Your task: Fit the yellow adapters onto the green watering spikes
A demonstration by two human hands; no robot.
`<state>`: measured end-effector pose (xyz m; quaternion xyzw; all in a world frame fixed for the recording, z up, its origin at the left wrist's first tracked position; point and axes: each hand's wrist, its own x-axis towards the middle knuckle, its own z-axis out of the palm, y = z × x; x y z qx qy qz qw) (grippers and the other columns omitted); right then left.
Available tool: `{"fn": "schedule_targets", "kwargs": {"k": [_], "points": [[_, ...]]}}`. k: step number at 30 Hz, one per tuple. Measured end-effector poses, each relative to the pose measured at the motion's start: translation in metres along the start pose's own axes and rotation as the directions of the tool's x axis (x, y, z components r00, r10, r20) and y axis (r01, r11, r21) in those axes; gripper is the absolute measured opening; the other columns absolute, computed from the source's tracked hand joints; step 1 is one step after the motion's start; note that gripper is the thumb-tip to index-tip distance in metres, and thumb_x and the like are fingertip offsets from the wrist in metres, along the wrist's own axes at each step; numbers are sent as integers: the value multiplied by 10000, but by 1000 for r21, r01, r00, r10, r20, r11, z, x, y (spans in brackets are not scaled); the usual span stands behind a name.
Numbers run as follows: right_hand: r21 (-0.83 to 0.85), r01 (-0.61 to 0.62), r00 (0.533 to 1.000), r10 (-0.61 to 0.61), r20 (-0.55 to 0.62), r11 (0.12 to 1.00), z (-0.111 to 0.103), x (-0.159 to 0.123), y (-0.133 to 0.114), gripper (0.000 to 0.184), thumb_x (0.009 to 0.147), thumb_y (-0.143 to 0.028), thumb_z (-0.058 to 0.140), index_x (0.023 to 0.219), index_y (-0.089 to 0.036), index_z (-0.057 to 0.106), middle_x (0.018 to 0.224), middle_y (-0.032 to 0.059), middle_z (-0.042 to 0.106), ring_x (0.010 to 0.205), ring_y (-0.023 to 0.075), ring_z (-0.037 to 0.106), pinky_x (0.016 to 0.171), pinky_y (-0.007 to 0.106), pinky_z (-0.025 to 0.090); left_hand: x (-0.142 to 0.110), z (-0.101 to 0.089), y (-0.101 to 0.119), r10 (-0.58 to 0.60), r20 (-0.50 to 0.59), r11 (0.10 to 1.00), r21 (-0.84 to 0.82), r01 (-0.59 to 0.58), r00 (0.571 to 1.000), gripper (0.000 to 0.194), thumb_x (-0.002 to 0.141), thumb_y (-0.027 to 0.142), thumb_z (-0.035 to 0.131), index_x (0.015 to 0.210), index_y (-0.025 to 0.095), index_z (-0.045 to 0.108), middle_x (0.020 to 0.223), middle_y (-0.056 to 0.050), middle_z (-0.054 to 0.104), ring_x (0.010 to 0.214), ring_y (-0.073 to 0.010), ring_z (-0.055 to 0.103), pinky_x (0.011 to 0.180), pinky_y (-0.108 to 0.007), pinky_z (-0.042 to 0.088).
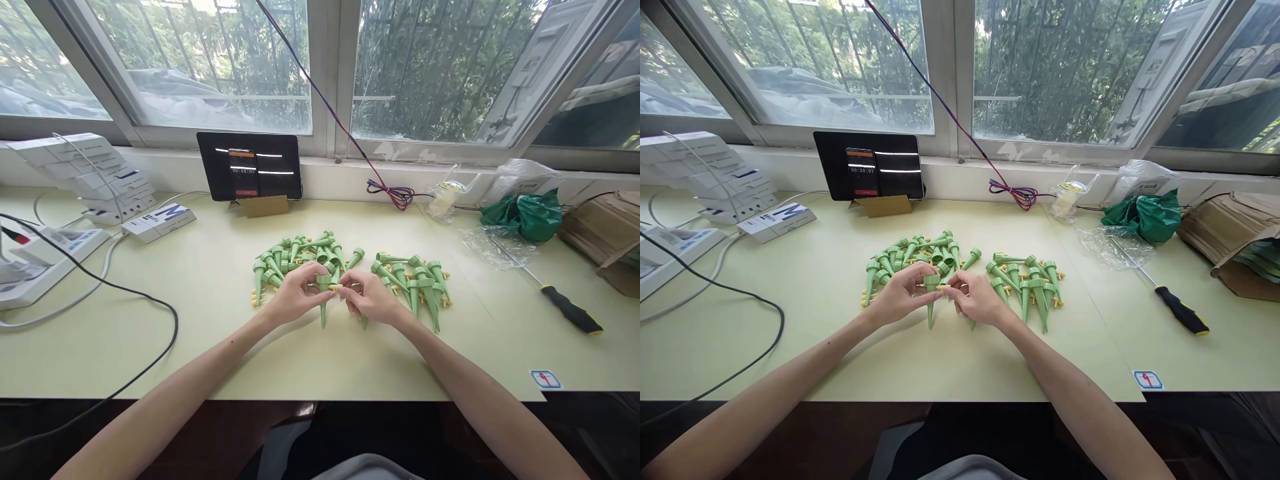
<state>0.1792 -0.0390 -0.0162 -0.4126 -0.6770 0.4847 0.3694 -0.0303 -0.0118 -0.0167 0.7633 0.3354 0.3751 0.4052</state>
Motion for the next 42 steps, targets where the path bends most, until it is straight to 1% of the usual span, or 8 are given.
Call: {"fn": "schedule_targets", "kwargs": {"k": [4,8,14,22,32,42], "points": [[-48,15,1000,-16,-13,999,1,0,-3,220,924,-372,562,803,-189,552,610,-33,555,422,88,489,440,223,406,0,1,1,-5,12,1000,-7,5,1000,271,828,351,731,981,181,586,1076,-86,581,978,-198,594,679,-261,571],[-95,19,1000,-21,-17,995,2,0,-5,235,933,-352,541,760,-193,547,583,-33,553,425,94,492,463,228,406,0,1,2,-11,7,1000,-5,11,1000,275,821,359,737,966,181,584,1062,-78,587,949,-188,602,674,-256,573],[-140,17,1000,-16,8,990,2,0,-3,333,975,-323,463,671,-195,506,511,-41,531,407,91,492,480,217,399,0,2,3,3,-14,1000,-11,-3,1000,285,793,365,759,949,179,609,1022,-71,602,882,-173,612,636,-243,565],[-124,-4,1000,6,16,992,3,1,-3,361,990,-329,421,669,-188,505,557,-31,566,381,75,474,444,204,386,0,1,1,5,12,1000,15,-6,1000,263,822,330,734,986,181,591,1062,-78,594,933,-182,606,670,-253,571],[-125,-25,999,29,28,992,3,2,-2,377,987,-358,417,661,-191,505,519,-35,536,391,81,459,442,205,378,0,1,2,21,10,999,48,-21,1000,242,824,327,728,967,182,597,1061,-83,597,941,-188,604,654,-247,569],[-30,-88,996,89,33,996,4,2,-3,406,980,-410,449,645,-186,504,503,-38,519,338,66,428,357,193,334,0,1,2,16,16,998,64,-17,1000,235,830,334,718,970,186,601,1064,-77,589,942,-186,592,638,-243,550]]}}
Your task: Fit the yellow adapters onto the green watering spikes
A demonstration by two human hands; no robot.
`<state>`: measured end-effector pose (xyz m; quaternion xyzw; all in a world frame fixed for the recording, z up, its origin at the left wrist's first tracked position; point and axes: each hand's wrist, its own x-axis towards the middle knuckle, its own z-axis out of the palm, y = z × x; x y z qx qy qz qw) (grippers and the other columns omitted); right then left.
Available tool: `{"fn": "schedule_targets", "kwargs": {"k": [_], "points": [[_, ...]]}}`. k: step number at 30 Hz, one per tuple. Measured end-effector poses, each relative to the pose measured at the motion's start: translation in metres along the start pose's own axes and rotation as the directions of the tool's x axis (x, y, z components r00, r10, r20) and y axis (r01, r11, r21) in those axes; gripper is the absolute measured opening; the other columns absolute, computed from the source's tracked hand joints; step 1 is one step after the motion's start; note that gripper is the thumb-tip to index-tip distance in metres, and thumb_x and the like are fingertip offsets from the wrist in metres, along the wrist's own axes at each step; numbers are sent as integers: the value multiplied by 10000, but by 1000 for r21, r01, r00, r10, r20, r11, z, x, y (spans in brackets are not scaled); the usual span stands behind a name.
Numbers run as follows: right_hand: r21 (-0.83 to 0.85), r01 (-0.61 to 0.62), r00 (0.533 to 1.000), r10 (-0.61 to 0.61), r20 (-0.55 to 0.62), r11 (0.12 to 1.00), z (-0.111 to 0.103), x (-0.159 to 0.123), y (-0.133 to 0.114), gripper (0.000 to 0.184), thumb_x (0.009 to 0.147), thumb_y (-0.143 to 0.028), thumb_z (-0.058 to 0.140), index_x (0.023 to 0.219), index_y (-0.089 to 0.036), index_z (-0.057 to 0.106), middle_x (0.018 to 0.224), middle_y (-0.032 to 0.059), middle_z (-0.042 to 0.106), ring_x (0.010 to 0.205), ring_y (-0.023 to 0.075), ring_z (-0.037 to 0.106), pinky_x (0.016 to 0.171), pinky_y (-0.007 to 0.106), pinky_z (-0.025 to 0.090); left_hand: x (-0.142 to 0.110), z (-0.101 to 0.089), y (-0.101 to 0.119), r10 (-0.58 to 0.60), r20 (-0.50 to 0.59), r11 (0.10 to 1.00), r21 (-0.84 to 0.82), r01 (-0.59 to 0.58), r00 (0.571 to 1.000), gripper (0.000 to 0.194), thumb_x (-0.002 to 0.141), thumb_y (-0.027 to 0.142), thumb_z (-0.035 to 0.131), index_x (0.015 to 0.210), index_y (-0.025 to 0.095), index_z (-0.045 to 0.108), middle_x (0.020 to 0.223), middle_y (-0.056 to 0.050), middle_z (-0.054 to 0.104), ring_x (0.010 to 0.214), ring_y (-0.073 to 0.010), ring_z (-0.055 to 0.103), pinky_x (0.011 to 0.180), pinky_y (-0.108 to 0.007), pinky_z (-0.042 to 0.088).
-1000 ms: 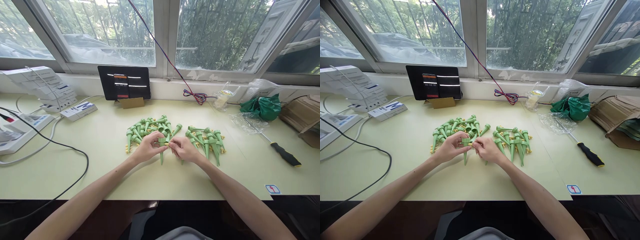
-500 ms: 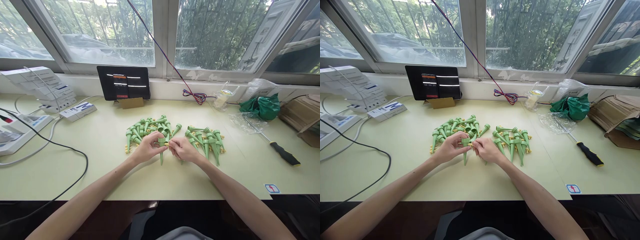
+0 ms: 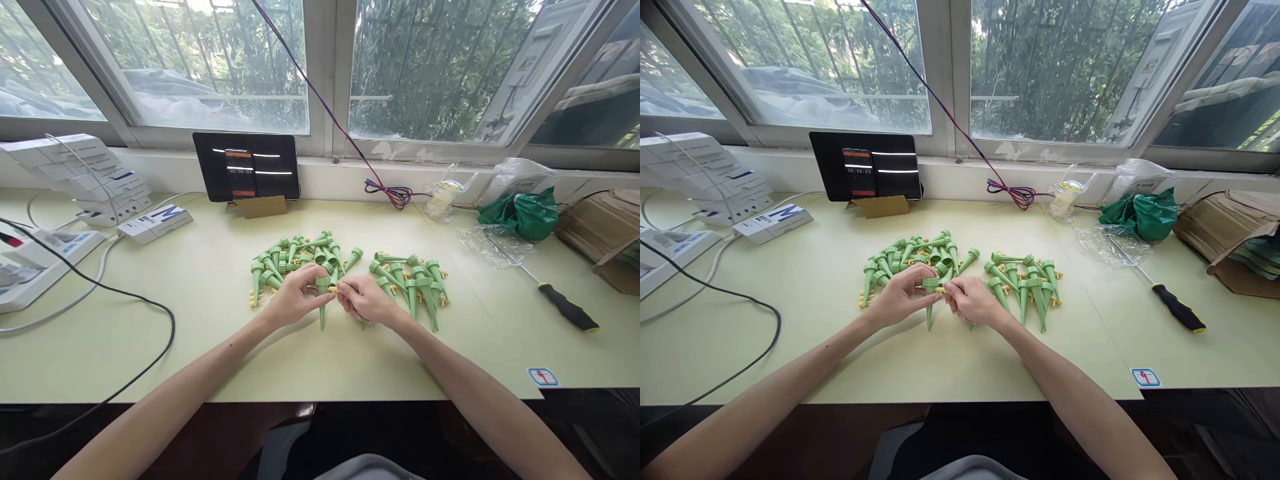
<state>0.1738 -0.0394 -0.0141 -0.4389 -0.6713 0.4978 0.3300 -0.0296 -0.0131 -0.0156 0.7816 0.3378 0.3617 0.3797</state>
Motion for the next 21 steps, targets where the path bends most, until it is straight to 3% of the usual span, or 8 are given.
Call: {"fn": "schedule_targets", "kwargs": {"k": [5,9,11,15,18,21], "points": [[72,-43,999,43,0,996,2,1,4,495,965,-571,434,672,-186,536,506,-32,536,308,79,426,307,210,314,0,1,-1,-20,-6,999,-46,20,1000,258,818,334,732,975,182,596,1058,-79,594,938,-186,605,684,-263,573],[9,-15,998,15,-57,1000,-3,2,4,549,941,-656,424,696,-183,554,544,-12,572,322,83,444,320,216,314,2,-1,0,-58,-31,990,-128,54,998,301,793,349,758,984,180,597,1051,-65,585,887,-165,619,717,-278,589],[-94,55,982,-71,-174,994,-9,1,2,530,951,-635,430,702,-185,562,580,0,594,379,90,470,391,223,358,3,-4,1,-84,-59,986,-149,74,995,328,775,360,775,986,181,599,1054,-54,583,838,-144,627,729,-283,593],[-335,110,874,-252,-416,936,-23,1,-1,485,984,-549,437,666,-198,541,562,-1,571,473,114,466,521,248,376,3,-10,3,-139,-106,978,-172,120,985,380,735,392,805,974,189,591,1064,-49,604,752,-131,654,631,-259,586],[-420,92,842,-296,-452,903,-32,1,-1,432,995,-481,445,672,-204,521,557,-12,548,486,122,452,552,260,366,3,-11,4,-168,-113,972,-187,145,979,388,736,407,802,984,200,587,968,-39,647,711,-145,662,500,-217,516],[-517,81,848,-331,-414,852,-40,0,-1,310,985,-368,479,739,-200,565,605,-10,565,531,133,464,587,268,359,3,-10,4,-209,-128,972,-139,191,970,354,773,419,773,990,204,593,678,22,601,545,-111,577,402,-189,380]]}}
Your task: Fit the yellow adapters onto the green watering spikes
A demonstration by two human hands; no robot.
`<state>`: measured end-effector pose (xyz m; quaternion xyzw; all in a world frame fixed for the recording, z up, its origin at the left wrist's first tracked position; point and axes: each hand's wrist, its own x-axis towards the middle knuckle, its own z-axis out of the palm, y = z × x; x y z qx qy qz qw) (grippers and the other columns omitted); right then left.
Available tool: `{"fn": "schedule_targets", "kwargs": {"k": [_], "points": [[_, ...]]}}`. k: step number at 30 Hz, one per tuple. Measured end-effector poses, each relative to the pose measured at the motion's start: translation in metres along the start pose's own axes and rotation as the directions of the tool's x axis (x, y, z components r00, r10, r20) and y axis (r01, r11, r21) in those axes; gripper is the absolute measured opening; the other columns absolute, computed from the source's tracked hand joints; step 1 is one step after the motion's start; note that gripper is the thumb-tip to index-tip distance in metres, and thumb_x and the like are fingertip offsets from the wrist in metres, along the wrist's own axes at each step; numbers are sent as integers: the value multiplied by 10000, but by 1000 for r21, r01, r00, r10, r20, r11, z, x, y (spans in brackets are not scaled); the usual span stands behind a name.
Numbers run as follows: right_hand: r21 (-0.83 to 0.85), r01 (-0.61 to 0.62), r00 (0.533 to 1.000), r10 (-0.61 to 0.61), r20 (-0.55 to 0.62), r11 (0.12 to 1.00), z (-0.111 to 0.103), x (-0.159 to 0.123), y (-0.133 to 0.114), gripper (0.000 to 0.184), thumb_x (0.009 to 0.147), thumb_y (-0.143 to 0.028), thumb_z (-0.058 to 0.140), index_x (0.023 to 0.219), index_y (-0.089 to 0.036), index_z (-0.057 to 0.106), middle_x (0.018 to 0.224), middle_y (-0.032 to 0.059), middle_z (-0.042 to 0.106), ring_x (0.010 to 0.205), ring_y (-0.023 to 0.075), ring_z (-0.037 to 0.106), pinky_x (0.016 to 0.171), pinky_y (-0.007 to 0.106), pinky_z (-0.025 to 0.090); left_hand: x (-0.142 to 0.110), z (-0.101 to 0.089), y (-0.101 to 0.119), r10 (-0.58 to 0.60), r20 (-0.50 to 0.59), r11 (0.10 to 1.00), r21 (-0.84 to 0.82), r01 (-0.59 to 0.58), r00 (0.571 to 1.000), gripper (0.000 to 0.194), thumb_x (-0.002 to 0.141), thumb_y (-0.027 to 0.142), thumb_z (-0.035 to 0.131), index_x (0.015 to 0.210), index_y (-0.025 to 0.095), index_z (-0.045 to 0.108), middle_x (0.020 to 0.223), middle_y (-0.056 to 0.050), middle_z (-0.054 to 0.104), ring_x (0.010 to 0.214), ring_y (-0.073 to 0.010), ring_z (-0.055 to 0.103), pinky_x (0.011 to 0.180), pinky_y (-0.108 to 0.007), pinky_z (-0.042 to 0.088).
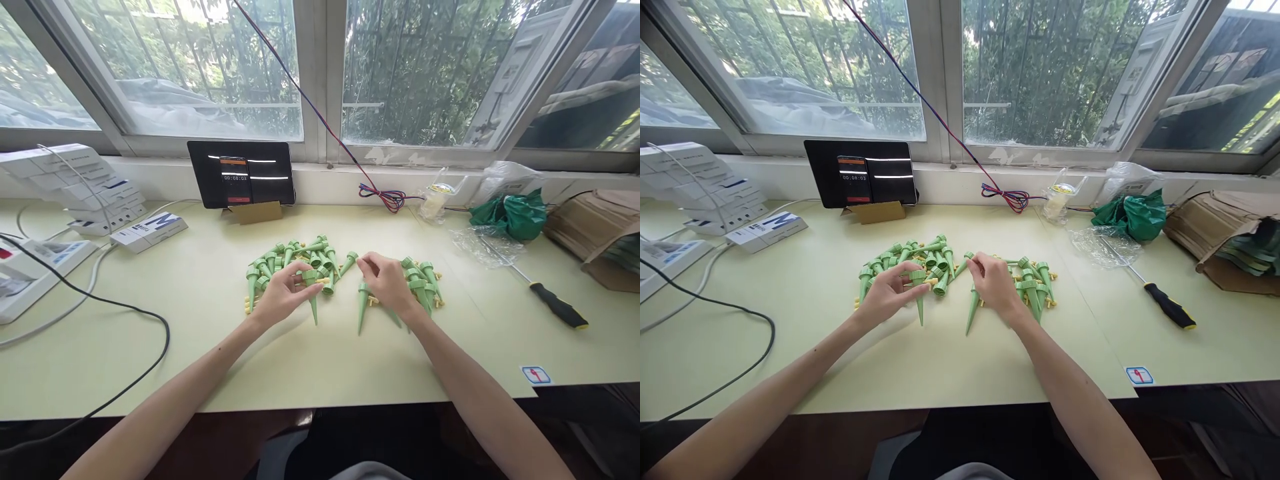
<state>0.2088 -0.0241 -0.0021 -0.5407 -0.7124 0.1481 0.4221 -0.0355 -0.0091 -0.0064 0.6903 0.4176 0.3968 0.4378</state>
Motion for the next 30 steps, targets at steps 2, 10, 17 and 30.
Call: {"fn": "schedule_targets", "kwargs": {"k": [2,10,17,30], "points": [[-58,36,998,-33,62,998,-4,0,2,229,965,-310,514,784,-197,597,681,5,609,581,140,489,624,271,367,0,0,0,-12,-10,1000,22,12,1000,331,803,433,744,987,201,596,602,38,561,500,-98,523,385,-187,308],[-230,75,950,0,311,970,-10,-6,4,88,903,-268,642,921,-182,648,913,50,647,692,150,548,702,283,403,-2,0,11,-23,-28,1000,-18,22,999,289,867,455,667,954,188,599,608,24,606,444,-81,493,376,-193,250],[-288,89,926,28,377,954,-5,-8,-2,121,855,-217,700,953,-169,648,897,66,637,793,197,597,710,293,432,0,2,4,13,-44,999,-46,-15,999,290,873,455,662,926,182,580,723,-21,693,640,-180,697,543,-245,488],[-80,225,886,-171,431,971,13,-20,-19,386,774,-84,674,1135,-173,571,930,29,672,671,139,574,706,280,445,0,6,2,120,-188,992,-13,-125,975,279,880,389,665,1058,205,554,1046,-42,597,592,-114,676,470,-210,496]]}}
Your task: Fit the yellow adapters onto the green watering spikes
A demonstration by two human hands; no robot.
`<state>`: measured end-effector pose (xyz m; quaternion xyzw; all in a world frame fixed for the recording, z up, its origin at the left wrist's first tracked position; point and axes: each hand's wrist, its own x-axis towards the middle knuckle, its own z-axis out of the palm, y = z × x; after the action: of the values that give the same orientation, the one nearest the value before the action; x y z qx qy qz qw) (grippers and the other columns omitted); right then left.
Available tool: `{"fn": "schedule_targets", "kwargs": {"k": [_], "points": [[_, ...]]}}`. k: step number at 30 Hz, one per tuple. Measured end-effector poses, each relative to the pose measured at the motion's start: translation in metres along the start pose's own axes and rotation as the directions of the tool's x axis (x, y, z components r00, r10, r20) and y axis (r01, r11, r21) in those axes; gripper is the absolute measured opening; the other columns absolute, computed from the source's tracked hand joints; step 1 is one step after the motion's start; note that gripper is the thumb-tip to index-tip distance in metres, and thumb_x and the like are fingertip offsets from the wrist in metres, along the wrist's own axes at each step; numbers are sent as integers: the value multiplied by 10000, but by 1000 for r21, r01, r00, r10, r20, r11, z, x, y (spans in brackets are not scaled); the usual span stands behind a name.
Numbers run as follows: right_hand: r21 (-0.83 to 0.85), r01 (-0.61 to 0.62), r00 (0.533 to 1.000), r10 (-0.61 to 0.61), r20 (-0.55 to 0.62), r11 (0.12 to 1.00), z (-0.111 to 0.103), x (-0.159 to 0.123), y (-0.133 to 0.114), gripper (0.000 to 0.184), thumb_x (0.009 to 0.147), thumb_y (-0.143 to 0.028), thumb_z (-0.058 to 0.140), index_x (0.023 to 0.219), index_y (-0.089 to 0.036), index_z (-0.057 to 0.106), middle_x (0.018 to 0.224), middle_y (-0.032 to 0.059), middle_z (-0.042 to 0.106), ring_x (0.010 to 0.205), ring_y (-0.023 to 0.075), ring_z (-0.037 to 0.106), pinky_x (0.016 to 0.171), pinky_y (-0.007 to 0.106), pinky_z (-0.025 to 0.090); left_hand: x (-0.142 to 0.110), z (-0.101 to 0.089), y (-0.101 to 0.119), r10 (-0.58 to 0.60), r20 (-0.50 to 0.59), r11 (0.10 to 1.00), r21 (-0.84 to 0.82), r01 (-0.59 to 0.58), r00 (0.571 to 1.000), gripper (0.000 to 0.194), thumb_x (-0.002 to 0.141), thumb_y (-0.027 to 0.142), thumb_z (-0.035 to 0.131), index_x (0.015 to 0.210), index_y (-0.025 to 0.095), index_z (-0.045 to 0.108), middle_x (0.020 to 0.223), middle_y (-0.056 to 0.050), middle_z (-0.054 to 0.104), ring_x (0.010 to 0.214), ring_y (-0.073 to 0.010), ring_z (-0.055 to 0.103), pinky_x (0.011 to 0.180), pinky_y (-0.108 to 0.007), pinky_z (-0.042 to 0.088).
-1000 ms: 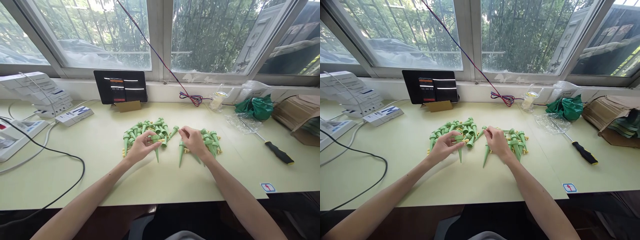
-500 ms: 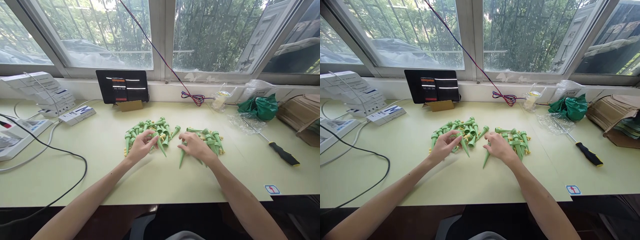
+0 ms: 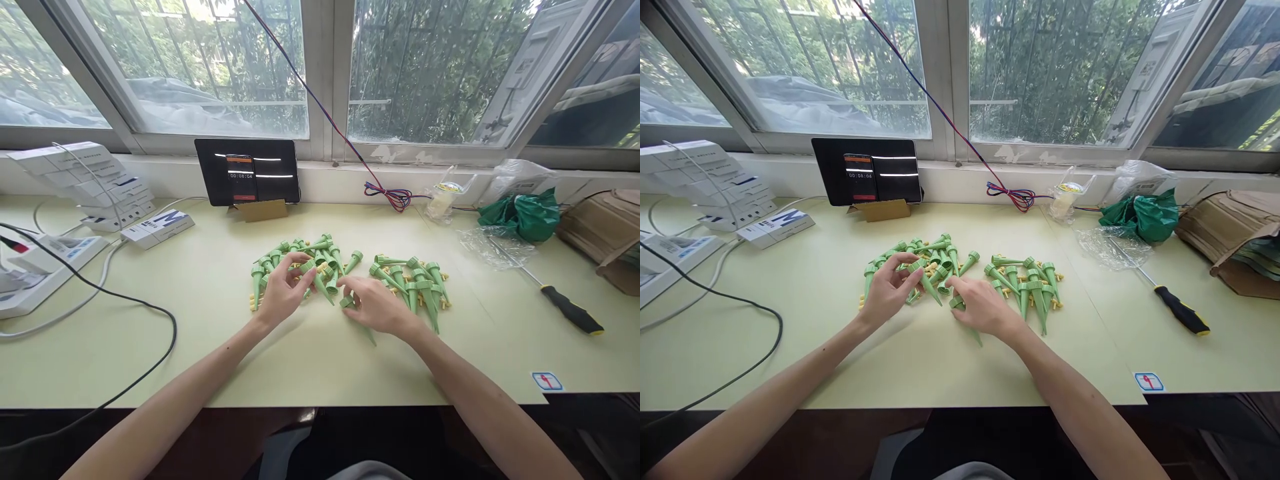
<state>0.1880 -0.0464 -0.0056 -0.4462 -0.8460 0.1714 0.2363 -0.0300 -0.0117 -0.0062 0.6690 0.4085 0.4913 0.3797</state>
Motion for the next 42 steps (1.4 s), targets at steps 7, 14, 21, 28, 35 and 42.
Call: {"fn": "schedule_targets", "kwargs": {"k": [7,14,21,28,35,42], "points": [[149,119,992,-110,-65,982,1,-3,-3,427,815,-117,618,1208,-213,481,935,6,631,662,116,547,674,252,465,-2,0,1,6,-22,1000,19,-5,1000,282,887,367,660,1107,209,578,1091,-44,551,602,-100,682,523,-216,524],[84,189,972,-175,-155,978,5,-4,-5,454,840,-124,587,1249,-234,426,967,12,625,673,126,544,671,261,462,-2,2,7,-33,12,997,-71,34,999,279,873,376,675,1065,202,572,984,-30,606,583,-130,686,483,-228,508],[20,238,949,-228,-218,971,10,-4,-3,457,846,-127,574,1258,-238,410,1002,28,636,710,145,561,686,273,472,-1,2,6,39,47,988,-151,-32,998,262,852,331,709,1037,207,570,1025,-25,582,602,-115,676,566,-256,567],[47,261,938,-242,-247,964,8,-5,-8,464,826,-93,571,1231,-245,405,980,24,622,744,149,573,719,285,502,-3,-1,8,126,25,984,-130,-121,992,239,871,304,698,1055,209,578,1006,-26,591,579,-101,666,527,-233,563],[25,378,854,-338,-395,926,3,-5,-15,423,860,-86,552,1218,-260,410,906,17,599,784,164,602,730,315,538,-9,-1,10,302,-101,947,-85,-311,948,233,883,299,689,1072,223,574,1012,-31,597,539,-81,640,468,-225,561],[-27,460,788,-422,-448,888,6,-7,-15,478,884,-92,568,1289,-262,382,933,38,626,857,191,646,734,344,562,-13,1,4,537,-154,839,-8,-545,829,256,906,205,641,1152,252,586,996,-38,552,617,-88,608,446,-218,546]]}}
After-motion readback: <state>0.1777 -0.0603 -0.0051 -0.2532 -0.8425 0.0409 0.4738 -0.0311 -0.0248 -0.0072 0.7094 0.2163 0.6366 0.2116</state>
